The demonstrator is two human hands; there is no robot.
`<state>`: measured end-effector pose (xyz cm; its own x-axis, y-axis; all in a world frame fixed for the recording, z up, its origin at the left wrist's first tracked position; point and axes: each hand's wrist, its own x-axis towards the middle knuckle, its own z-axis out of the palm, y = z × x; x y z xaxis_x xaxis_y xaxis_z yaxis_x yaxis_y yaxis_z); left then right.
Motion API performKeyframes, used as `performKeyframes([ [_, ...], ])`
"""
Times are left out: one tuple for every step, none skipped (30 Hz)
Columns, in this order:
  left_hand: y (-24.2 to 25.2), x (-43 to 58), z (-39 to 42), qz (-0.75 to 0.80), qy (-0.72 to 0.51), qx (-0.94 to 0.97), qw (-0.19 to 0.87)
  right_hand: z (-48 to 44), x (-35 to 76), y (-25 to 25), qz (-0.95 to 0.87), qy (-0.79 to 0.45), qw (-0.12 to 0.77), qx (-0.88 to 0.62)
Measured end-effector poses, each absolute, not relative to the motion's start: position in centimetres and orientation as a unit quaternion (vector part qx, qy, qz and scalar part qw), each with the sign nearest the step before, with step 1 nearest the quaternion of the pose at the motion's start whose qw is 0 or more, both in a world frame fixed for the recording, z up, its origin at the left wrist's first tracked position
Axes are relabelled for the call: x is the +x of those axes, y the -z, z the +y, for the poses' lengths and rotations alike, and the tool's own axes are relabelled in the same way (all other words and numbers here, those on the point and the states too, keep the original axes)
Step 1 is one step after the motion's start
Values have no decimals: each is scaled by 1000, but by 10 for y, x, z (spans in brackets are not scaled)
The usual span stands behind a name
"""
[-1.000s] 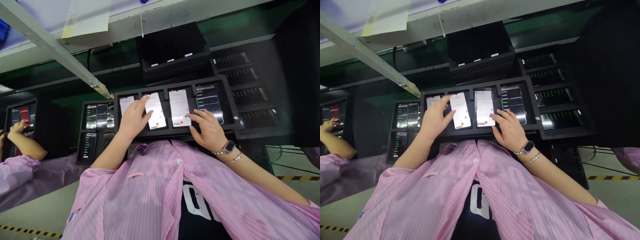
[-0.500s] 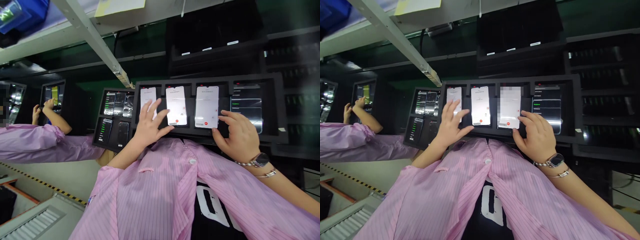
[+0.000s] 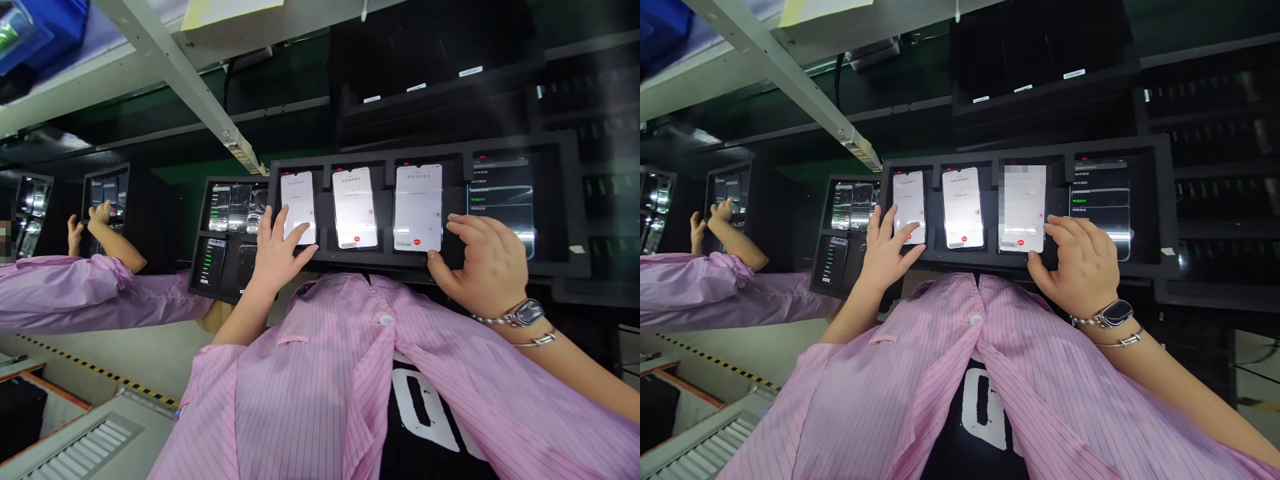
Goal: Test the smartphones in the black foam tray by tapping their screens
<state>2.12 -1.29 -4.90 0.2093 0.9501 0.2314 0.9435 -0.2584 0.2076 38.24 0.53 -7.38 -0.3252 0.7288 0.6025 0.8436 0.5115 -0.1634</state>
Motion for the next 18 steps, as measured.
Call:
performKeyframes([
  [47, 26, -13, 596, -173, 784, 9, 4, 382, 72, -811, 74, 316, -487],
  [45, 33, -12, 577, -189, 795, 9, 4, 383, 70, -812, 54, 314, -488],
  [44, 40, -11, 554, -200, 808, 15, 3, 383, 68, -814, 30, 311, -490],
  [45, 48, -10, 530, -203, 823, 25, 2, 382, 67, -815, 6, 307, -491],
  [47, 56, -9, 508, -201, 837, 34, 1, 382, 66, -818, -15, 302, -490],
  [49, 64, -8, 490, -196, 848, 39, 0, 382, 67, -820, -28, 298, -487],
  [53, 70, -6, 479, -190, 856, 41, 0, 382, 67, -825, -35, 294, -482],
  [57, 75, -5, 473, -185, 861, 40, 0, 382, 69, -831, -37, 290, -473],
  [61, 79, -4, 470, -181, 863, 36, -1, 382, 71, -838, -38, 288, -462],
  [64, 81, -3, 470, -179, 864, 32, -1, 383, 73, -844, -38, 286, -452],
  [66, 83, -3, 472, -178, 863, 28, -1, 383, 75, -848, -40, 286, -444],
  [68, 84, -2, 474, -176, 862, 25, -1, 384, 76, -852, -42, 287, -437],
  [68, 85, -3, 477, -175, 861, 21, -1, 385, 77, -854, -43, 290, -430],
  [67, 86, -3, 481, -173, 860, 15, -1, 386, 76, -855, -41, 293, -426],
  [65, 86, -4, 484, -171, 858, 10, -1, 386, 76, -857, -36, 295, -421],
  [63, 84, -5, 483, -174, 858, 5, -1, 387, 74, -859, -30, 298, -414],
  [60, 82, -7, 480, -184, 857, 2, -1, 387, 73, -862, -20, 300, -408],
  [57, 77, -10, 482, -199, 854, 1, 0, 387, 71, -866, -10, 299, -401],
])
